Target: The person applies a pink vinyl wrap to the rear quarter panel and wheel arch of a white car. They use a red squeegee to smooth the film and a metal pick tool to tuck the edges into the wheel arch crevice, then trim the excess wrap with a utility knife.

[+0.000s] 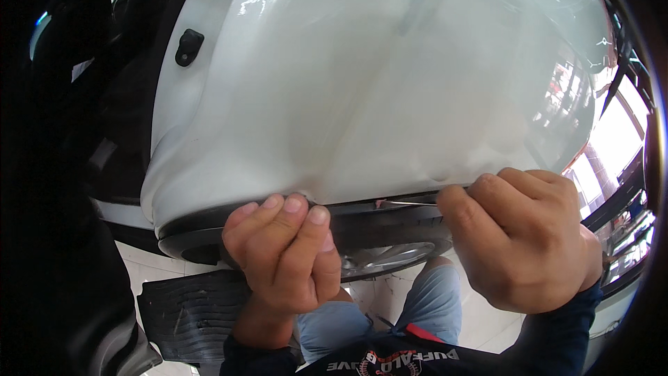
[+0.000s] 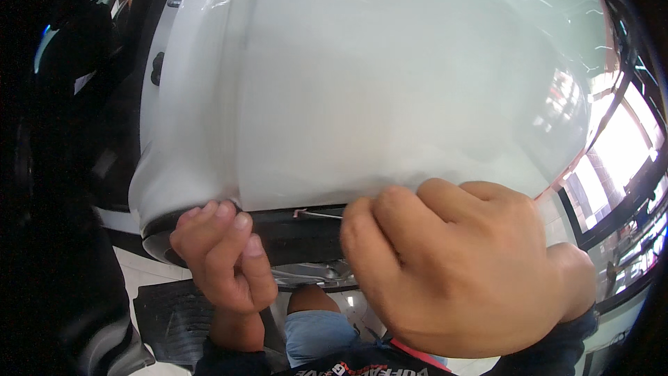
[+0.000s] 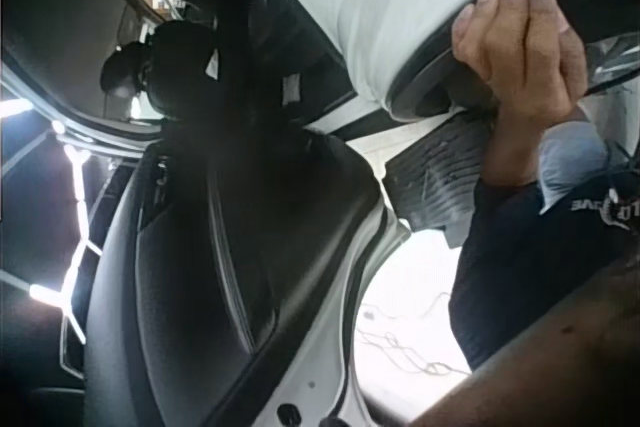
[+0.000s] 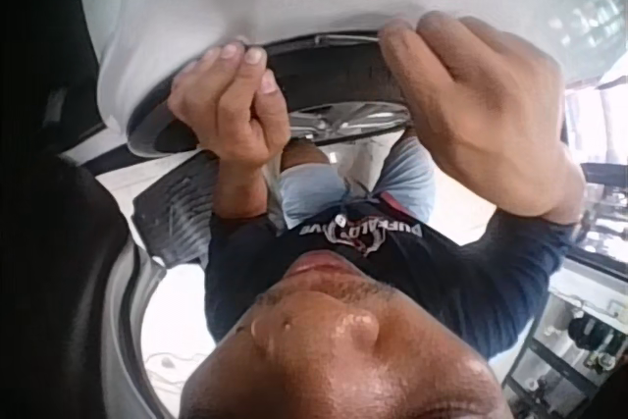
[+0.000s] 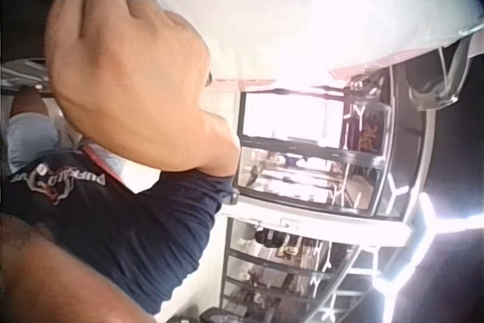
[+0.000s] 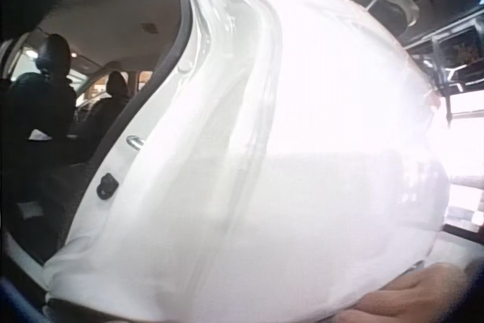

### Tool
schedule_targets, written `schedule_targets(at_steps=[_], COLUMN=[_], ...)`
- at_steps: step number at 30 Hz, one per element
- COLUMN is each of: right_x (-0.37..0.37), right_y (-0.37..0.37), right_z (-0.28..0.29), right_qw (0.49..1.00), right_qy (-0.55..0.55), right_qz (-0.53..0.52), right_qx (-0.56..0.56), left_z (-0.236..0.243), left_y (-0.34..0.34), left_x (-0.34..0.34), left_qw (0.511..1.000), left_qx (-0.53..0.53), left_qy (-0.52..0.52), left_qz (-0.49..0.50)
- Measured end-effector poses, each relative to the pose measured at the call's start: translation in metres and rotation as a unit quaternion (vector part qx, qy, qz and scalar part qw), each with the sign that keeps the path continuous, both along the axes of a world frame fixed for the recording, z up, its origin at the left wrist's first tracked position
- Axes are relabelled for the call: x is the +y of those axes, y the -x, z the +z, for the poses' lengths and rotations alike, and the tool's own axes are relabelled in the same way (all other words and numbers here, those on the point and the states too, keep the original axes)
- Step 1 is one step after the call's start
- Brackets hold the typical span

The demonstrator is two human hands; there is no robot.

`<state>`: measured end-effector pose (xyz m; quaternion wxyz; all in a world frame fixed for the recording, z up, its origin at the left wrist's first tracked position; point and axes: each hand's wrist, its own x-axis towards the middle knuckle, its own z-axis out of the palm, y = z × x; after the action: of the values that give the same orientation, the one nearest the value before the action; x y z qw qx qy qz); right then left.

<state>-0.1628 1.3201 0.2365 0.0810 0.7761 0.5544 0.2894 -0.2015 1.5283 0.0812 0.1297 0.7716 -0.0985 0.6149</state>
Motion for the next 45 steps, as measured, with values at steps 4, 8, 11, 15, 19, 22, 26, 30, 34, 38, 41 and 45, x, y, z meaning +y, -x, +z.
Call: schedule_targets(at_steps=[4, 8, 11, 15, 19, 22, 26, 30, 34, 38, 41, 45], right_x=[0.003, 0.003, -0.006, -0.028, -0.035, -0.036, -0.03, -0.039, -0.033, -0.022, -0.016, -0.012], right_y=[0.001, -0.004, -0.005, -0.006, -0.006, -0.008, -0.008, -0.013, -0.012, -0.01, -0.009, -0.004], right_z=[-0.005, -0.004, -0.002, -0.01, -0.011, -0.021, -0.026, -0.013, -0.011, -0.009, -0.012, -0.023], right_qw=[1.0, 0.999, 0.995, 0.993, 0.99, 0.98, 0.978, 0.981, 0.991, 0.996, 0.998, 0.998], right_qy=[-0.014, -0.034, -0.057, -0.054, -0.012, 0.002, 0.012, -0.016, -0.094, -0.065, -0.044, -0.04], right_qz=[-0.003, 0.035, 0.051, 0.043, 0.057, 0.102, 0.098, 0.084, 0.049, 0.045, 0.033, 0.029], right_qx=[-0.004, 0.024, 0.057, 0.094, 0.127, 0.17, 0.183, 0.172, 0.086, 0.031, 0.011, -0.024], left_z=[-0.001, -0.004, -0.004, 0.001, 0.005, 0.012, 0.005, 0.003, 0.02, 0.025, 0.008, 0.003], left_y=[-0.001, -0.004, -0.006, -0.004, 0.011, 0.026, 0.027, 0.038, 0.037, 0.011, 0.004, 0.001], left_x=[-0.002, -0.004, -0.004, -0.003, -0.009, -0.024, -0.024, -0.005, -0.004, -0.002, -0.005, -0.002], left_qw=[1.0, 0.999, 0.999, 1.0, 1.0, 0.995, 0.957, 0.963, 0.998, 0.997, 0.998, 0.999], left_qx=[-0.015, -0.029, -0.032, -0.026, -0.015, 0.035, 0.145, 0.165, 0.058, 0.064, 0.032, 0.011], left_qy=[-0.006, -0.01, -0.019, -0.008, 0.007, -0.008, 0.073, 0.058, -0.001, -0.025, -0.014, -0.007], left_qz=[0.012, 0.008, 0.014, 0.012, -0.006, -0.097, -0.243, -0.206, -0.009, 0.025, 0.045, 0.05])
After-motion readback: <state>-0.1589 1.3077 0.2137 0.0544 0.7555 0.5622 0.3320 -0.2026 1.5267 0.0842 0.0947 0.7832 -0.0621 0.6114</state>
